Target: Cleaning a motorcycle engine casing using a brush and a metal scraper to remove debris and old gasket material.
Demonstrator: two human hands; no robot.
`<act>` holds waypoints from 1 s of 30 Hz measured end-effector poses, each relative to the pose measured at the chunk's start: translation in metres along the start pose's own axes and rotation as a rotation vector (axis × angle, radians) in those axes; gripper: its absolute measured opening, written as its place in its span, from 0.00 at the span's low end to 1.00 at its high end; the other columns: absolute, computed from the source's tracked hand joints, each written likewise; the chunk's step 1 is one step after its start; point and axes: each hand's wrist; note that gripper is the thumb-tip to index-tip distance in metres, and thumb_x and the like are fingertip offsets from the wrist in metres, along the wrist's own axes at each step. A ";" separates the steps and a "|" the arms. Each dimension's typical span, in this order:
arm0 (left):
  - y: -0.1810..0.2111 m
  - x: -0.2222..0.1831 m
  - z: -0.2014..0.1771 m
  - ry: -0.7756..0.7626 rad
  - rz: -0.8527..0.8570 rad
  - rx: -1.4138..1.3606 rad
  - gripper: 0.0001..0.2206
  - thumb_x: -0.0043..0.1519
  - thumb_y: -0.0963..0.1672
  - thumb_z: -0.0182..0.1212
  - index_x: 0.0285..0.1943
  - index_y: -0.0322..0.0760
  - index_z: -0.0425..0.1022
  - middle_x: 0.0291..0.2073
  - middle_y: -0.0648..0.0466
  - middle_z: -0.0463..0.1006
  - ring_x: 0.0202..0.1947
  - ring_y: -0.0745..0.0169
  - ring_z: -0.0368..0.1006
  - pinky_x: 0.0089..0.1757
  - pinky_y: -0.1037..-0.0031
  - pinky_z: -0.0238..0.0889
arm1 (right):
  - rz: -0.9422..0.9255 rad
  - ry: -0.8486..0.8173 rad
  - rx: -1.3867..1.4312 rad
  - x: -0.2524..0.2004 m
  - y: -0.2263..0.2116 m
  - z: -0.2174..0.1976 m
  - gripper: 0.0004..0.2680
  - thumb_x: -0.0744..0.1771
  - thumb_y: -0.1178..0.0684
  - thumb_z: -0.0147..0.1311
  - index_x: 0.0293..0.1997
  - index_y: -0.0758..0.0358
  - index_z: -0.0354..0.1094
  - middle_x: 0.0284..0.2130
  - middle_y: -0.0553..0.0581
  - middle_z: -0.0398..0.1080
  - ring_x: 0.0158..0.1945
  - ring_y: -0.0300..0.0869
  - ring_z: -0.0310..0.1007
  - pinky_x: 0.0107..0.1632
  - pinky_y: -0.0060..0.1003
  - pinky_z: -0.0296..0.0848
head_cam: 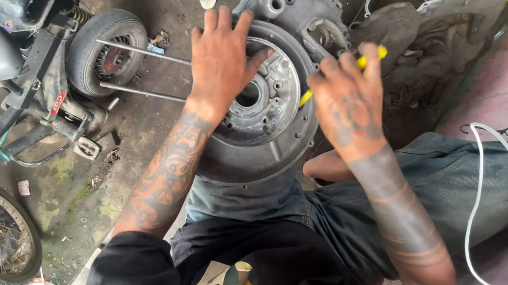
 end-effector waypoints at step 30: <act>-0.025 -0.014 0.001 0.033 -0.089 -0.177 0.29 0.55 0.58 0.75 0.55 0.40 0.73 0.43 0.48 0.68 0.45 0.49 0.66 0.40 0.58 0.65 | -0.105 -0.488 0.006 0.020 -0.006 -0.029 0.02 0.59 0.53 0.63 0.29 0.49 0.75 0.31 0.51 0.71 0.36 0.45 0.72 0.49 0.44 0.57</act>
Point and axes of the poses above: each hand's wrist, its own x-axis towards the middle knuckle, its own z-axis out of the palm, y = z × x
